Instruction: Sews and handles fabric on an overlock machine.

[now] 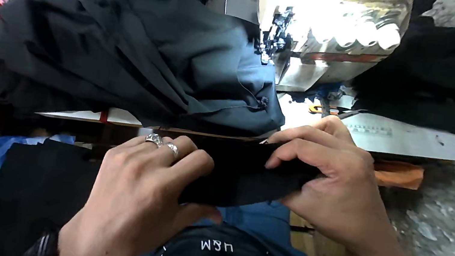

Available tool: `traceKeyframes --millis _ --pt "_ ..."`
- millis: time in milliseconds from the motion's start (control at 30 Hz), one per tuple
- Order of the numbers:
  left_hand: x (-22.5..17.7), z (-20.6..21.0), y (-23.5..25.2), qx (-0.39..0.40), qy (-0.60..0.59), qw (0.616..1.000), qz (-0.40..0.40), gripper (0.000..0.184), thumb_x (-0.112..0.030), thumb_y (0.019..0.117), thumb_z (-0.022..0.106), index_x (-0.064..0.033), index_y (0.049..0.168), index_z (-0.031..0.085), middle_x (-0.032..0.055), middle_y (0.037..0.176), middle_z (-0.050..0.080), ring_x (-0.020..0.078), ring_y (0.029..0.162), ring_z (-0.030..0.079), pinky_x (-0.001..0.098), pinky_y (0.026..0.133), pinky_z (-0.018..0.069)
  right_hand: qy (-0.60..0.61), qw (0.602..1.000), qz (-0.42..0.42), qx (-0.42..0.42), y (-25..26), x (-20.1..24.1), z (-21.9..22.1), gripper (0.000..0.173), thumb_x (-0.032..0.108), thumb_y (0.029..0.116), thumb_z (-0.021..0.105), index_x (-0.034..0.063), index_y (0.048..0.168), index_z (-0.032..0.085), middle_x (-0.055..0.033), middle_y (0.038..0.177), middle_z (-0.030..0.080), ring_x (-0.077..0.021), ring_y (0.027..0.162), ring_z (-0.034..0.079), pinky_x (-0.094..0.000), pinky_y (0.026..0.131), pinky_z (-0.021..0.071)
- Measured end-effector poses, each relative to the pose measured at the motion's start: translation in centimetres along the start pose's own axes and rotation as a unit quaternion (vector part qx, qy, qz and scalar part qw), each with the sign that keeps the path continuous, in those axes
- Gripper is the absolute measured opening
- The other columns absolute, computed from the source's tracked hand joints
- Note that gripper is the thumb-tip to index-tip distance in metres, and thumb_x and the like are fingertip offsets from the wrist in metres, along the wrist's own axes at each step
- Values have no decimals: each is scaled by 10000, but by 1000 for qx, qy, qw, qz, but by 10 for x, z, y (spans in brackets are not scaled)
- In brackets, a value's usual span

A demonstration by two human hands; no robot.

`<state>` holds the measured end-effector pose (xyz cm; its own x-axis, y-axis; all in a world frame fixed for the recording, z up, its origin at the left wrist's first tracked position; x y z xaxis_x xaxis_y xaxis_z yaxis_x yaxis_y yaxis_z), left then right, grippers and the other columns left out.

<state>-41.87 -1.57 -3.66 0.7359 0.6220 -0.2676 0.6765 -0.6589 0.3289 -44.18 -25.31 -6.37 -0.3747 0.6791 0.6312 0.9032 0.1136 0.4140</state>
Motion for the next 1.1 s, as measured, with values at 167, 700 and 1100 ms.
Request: traceKeyframes --millis 167,700,1100 --pt "16 4 5 -58 -276 958 -47 216 -355 950 734 -160 859 743 -93 845 692 -20 783 635 175 675 531 190 980 56 -12 1 -6 3 166 390 794 882 240 795 808 133 890 760 -28 893 636 -202 805 486" --pt "14 9 23 -142 -337 926 -90 357 -104 897 783 -84 1238 680 -41 1021 738 63 863 708 224 758 623 412 889 187 -72 -1 -15 20 368 84 730 906 159 948 619 22 804 706 -59 726 703 -220 693 631" --pt "18 36 50 -179 -339 915 -125 92 -72 964 693 -62 1055 687 -45 876 713 49 663 672 202 571 603 450 864 226 -15 0 -35 28 89 138 871 806 87 944 805 -14 867 752 -72 797 707 -211 746 611"
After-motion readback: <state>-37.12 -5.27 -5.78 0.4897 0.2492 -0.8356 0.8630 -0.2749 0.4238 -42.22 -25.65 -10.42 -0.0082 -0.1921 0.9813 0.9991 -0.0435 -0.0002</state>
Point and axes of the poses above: each hand's wrist, its own y-axis towards the middle knuckle, its own z-axis out of the palm, x = y × z, the point moved 5 cm from there along y, towards the middle knuckle
